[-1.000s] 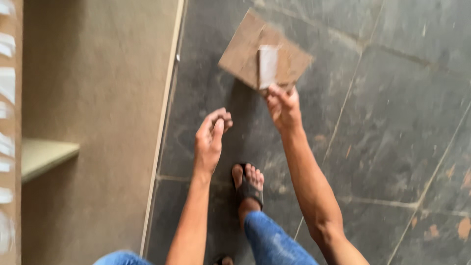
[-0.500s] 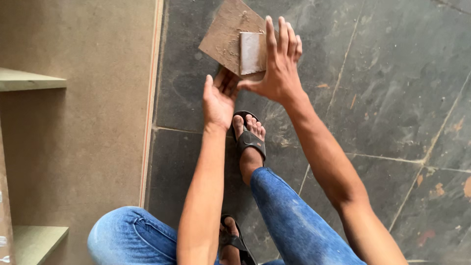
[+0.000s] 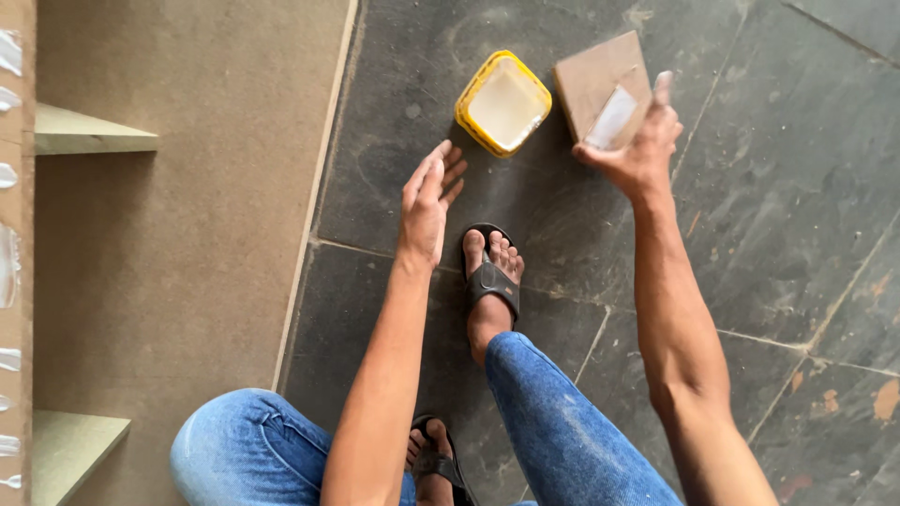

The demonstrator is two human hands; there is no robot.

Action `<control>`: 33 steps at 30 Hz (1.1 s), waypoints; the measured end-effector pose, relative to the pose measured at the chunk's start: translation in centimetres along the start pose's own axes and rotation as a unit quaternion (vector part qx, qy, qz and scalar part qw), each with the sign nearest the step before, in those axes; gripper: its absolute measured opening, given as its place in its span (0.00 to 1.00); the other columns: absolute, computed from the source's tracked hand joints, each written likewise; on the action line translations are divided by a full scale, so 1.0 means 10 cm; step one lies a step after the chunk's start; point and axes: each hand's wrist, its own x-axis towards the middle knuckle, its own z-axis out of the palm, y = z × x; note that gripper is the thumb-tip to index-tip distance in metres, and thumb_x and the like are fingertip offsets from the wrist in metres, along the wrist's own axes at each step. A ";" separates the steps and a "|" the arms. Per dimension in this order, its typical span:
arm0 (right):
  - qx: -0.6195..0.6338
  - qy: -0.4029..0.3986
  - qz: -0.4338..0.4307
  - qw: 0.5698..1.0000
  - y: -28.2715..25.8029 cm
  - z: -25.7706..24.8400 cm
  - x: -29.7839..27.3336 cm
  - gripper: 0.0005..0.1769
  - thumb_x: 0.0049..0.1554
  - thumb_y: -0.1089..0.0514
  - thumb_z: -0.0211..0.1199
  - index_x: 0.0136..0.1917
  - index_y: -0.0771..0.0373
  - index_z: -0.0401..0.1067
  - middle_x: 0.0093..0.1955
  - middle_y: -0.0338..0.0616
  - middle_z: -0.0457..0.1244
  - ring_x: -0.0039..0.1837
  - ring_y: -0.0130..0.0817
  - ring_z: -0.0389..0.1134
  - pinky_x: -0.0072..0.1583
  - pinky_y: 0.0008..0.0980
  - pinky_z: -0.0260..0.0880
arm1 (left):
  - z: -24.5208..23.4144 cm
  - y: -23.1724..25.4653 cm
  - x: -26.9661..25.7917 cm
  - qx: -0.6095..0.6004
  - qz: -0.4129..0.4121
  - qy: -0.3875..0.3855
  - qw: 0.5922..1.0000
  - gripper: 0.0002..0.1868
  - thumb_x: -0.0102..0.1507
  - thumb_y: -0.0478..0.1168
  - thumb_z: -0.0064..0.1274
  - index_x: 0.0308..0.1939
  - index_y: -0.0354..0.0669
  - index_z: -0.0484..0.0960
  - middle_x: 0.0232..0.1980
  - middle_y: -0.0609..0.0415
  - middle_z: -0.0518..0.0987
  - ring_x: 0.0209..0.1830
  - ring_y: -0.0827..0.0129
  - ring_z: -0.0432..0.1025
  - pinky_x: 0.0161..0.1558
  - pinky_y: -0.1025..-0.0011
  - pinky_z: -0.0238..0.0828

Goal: The person applies white glue to a wooden board and then attaches wooden blocks to the board. The person uses their hands to spread the glue and position the blocks.

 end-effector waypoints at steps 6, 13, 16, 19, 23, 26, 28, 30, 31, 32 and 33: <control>0.003 0.154 -0.279 0.948 -0.50 0.21 -0.20 0.69 0.53 0.33 0.82 0.89 0.56 0.41 0.87 0.57 0.41 0.86 0.54 0.39 0.84 0.50 0.40 | 0.18 -0.23 0.35 -0.159 -0.019 0.014 0.987 0.29 0.72 0.48 0.39 0.73 0.33 0.65 0.69 0.40 0.74 0.66 0.56 0.72 0.69 0.62 0.66; -0.204 -0.014 -0.323 0.924 -1.45 0.27 -0.35 0.61 0.51 0.19 0.73 0.80 0.63 0.65 0.88 0.62 0.23 0.86 0.58 0.17 0.78 0.64 0.19 | 0.21 -0.39 0.44 -0.215 0.000 0.041 0.976 0.27 0.73 0.46 0.39 0.69 0.28 0.71 0.61 0.43 0.78 0.57 0.63 0.74 0.56 0.68 0.72; -0.248 -0.004 -0.340 0.907 -1.69 0.25 -0.32 0.63 0.48 0.15 0.71 0.76 0.66 0.67 0.86 0.61 0.21 0.84 0.58 0.14 0.75 0.67 0.18 | 0.20 -0.38 0.43 -0.217 -0.011 0.053 0.975 0.27 0.74 0.47 0.39 0.68 0.27 0.72 0.58 0.44 0.78 0.53 0.64 0.73 0.54 0.67 0.72; -0.229 -0.116 -0.228 0.939 -1.70 0.10 -0.38 0.55 0.45 0.19 0.71 0.72 0.59 0.70 0.87 0.59 0.22 0.83 0.60 0.13 0.77 0.68 0.15 | 0.24 -0.38 0.49 -0.248 -0.015 0.043 0.968 0.27 0.73 0.47 0.38 0.66 0.28 0.72 0.57 0.44 0.79 0.55 0.63 0.75 0.55 0.68 0.73; -0.063 -0.065 -0.191 0.977 -1.45 -0.09 -0.49 0.42 0.50 0.31 0.77 0.68 0.56 0.76 0.89 0.54 0.29 0.88 0.54 0.21 0.83 0.61 0.24 | 0.19 -0.48 0.51 -0.270 -0.025 0.053 0.961 0.25 0.73 0.48 0.40 0.62 0.28 0.74 0.54 0.43 0.79 0.53 0.62 0.75 0.56 0.64 0.74; 0.269 -0.144 -0.131 0.943 -1.23 -0.03 -0.45 0.38 0.54 0.42 0.74 0.73 0.60 0.71 0.90 0.54 0.33 0.90 0.53 0.30 0.83 0.56 0.40 | 0.17 -0.51 0.57 -0.281 -0.022 0.057 0.958 0.24 0.73 0.49 0.42 0.59 0.29 0.75 0.51 0.44 0.78 0.51 0.61 0.74 0.54 0.62 0.75; 0.330 -0.151 -0.130 0.923 -1.08 0.08 -0.53 0.37 0.54 0.48 0.71 0.73 0.61 0.68 0.90 0.53 0.34 0.89 0.53 0.35 0.82 0.53 0.43 | 0.10 -0.56 0.54 -0.280 -0.025 0.066 0.957 0.24 0.72 0.50 0.43 0.59 0.30 0.75 0.50 0.45 0.78 0.50 0.62 0.74 0.53 0.62 0.75; 0.321 -0.153 -0.145 0.924 -0.94 0.22 -0.69 0.35 0.52 0.54 0.67 0.72 0.62 0.68 0.89 0.52 0.36 0.89 0.52 0.39 0.81 0.51 0.47 | -0.02 -0.61 0.44 -0.280 -0.026 0.075 0.957 0.24 0.72 0.50 0.44 0.58 0.30 0.75 0.49 0.46 0.79 0.50 0.62 0.74 0.53 0.61 0.75; 0.281 -0.148 -0.160 0.935 -0.89 0.27 -0.79 0.34 0.51 0.56 0.64 0.71 0.62 0.69 0.89 0.52 0.39 0.89 0.51 0.41 0.80 0.51 0.49 | -0.09 -0.62 0.38 -0.283 -0.026 0.069 0.956 0.23 0.72 0.50 0.44 0.58 0.32 0.75 0.50 0.47 0.79 0.51 0.63 0.74 0.54 0.61 0.75; 0.241 -0.144 -0.181 0.942 -0.86 0.31 -0.84 0.33 0.50 0.59 0.62 0.70 0.62 0.70 0.89 0.52 0.42 0.89 0.51 0.42 0.80 0.50 0.51 | -0.16 -0.61 0.34 -0.287 -0.022 0.066 0.955 0.23 0.72 0.50 0.44 0.58 0.33 0.75 0.50 0.48 0.80 0.51 0.64 0.75 0.55 0.62 0.74; 0.202 -0.152 -0.226 0.941 -0.85 0.32 -0.93 0.32 0.49 0.61 0.63 0.68 0.62 0.71 0.89 0.53 0.42 0.89 0.52 0.42 0.81 0.51 0.49 | -0.24 -0.60 0.27 -0.292 -0.017 0.062 0.954 0.22 0.72 0.50 0.44 0.59 0.34 0.75 0.51 0.49 0.80 0.52 0.65 0.75 0.55 0.62 0.73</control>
